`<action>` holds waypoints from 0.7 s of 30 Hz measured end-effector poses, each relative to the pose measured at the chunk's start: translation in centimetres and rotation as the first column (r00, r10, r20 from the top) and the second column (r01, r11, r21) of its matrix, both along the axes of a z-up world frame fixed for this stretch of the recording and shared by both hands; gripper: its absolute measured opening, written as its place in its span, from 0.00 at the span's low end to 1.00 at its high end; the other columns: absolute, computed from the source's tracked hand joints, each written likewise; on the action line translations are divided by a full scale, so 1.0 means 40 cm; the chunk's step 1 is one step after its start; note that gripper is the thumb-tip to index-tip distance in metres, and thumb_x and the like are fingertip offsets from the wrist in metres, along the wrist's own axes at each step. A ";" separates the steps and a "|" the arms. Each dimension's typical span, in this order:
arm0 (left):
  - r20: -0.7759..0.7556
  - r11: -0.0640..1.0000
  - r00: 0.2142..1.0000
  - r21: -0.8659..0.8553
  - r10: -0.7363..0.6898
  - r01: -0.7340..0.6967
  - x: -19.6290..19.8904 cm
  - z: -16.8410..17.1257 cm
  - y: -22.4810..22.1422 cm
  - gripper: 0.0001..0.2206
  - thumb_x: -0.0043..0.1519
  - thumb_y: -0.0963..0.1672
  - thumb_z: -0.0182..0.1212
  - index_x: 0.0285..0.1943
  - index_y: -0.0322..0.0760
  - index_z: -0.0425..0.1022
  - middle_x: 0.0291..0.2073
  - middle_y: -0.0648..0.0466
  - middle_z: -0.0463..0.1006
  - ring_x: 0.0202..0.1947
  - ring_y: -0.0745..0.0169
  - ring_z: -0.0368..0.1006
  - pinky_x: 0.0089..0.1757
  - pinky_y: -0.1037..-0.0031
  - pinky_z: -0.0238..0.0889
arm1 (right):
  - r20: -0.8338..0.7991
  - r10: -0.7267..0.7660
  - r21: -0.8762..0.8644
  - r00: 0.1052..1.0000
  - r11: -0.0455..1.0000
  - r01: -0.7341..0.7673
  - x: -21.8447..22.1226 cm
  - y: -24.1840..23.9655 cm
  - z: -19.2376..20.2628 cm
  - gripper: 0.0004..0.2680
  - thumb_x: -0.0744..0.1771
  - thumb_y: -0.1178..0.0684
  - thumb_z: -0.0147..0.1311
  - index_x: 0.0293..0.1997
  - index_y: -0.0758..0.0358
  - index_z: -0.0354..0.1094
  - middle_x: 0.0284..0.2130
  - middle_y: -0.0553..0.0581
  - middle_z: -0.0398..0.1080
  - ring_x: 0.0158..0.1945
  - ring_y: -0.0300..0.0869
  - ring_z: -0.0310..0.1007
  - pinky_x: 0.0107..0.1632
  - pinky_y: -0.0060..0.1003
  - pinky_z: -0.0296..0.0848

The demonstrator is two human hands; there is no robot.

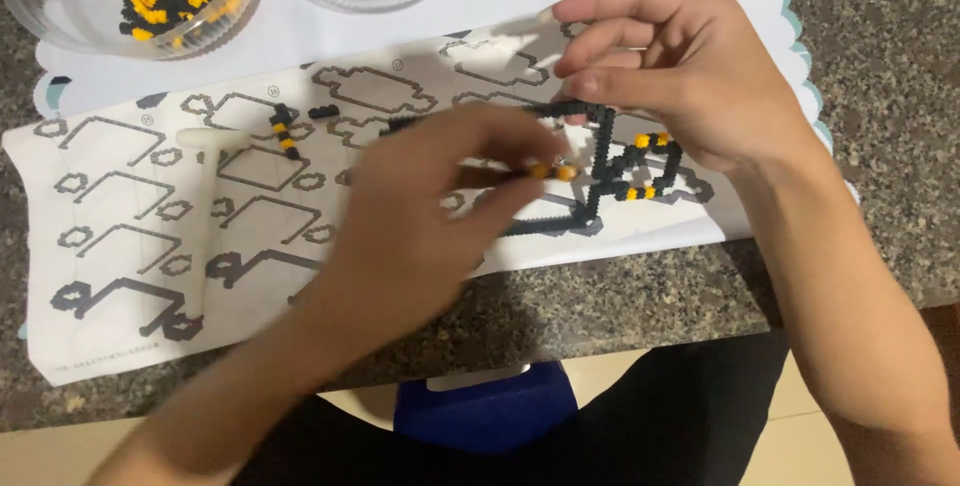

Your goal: Assembling a rectangular frame using small black and yellow interlocking plastic building blocks on a table.

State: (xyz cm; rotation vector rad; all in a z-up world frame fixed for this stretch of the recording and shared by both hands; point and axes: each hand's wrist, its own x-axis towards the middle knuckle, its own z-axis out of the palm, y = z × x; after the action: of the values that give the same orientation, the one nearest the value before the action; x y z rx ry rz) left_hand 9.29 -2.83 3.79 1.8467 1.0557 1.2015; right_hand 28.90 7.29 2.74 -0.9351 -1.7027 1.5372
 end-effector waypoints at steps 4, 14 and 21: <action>0.102 0.991 0.991 -0.107 0.091 -0.080 0.091 -0.041 0.017 0.09 0.56 0.36 0.60 0.42 0.37 0.71 0.36 0.54 0.79 0.38 0.64 0.78 0.43 0.78 0.77 | -0.003 -0.031 -0.138 1.000 0.990 0.031 0.008 0.006 0.008 0.14 0.62 0.66 0.54 0.52 0.66 0.66 0.35 0.53 0.73 0.36 0.35 0.74 0.43 0.23 0.75; 0.128 0.964 0.957 -0.080 0.262 -0.253 0.159 -0.070 0.020 0.07 0.57 0.38 0.59 0.39 0.40 0.66 0.32 0.59 0.75 0.38 0.67 0.76 0.41 0.75 0.78 | -0.019 -0.116 -0.326 0.993 0.940 0.103 0.014 0.015 0.015 0.12 0.62 0.59 0.54 0.51 0.63 0.68 0.38 0.55 0.74 0.38 0.34 0.75 0.35 0.21 0.76; 0.179 0.958 0.942 -0.082 0.284 -0.274 0.125 -0.076 0.012 0.08 0.58 0.38 0.59 0.41 0.41 0.66 0.35 0.56 0.76 0.40 0.65 0.76 0.43 0.74 0.78 | 0.030 -0.111 -0.279 0.993 0.953 0.115 0.011 0.020 0.004 0.14 0.61 0.61 0.55 0.52 0.59 0.68 0.40 0.52 0.75 0.39 0.34 0.76 0.35 0.19 0.75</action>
State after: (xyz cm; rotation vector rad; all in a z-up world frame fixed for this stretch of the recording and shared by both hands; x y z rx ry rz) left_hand 14.29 -2.34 0.77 1.5398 1.2579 1.4639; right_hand 29.33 8.07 2.89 -1.1676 -1.4360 1.7260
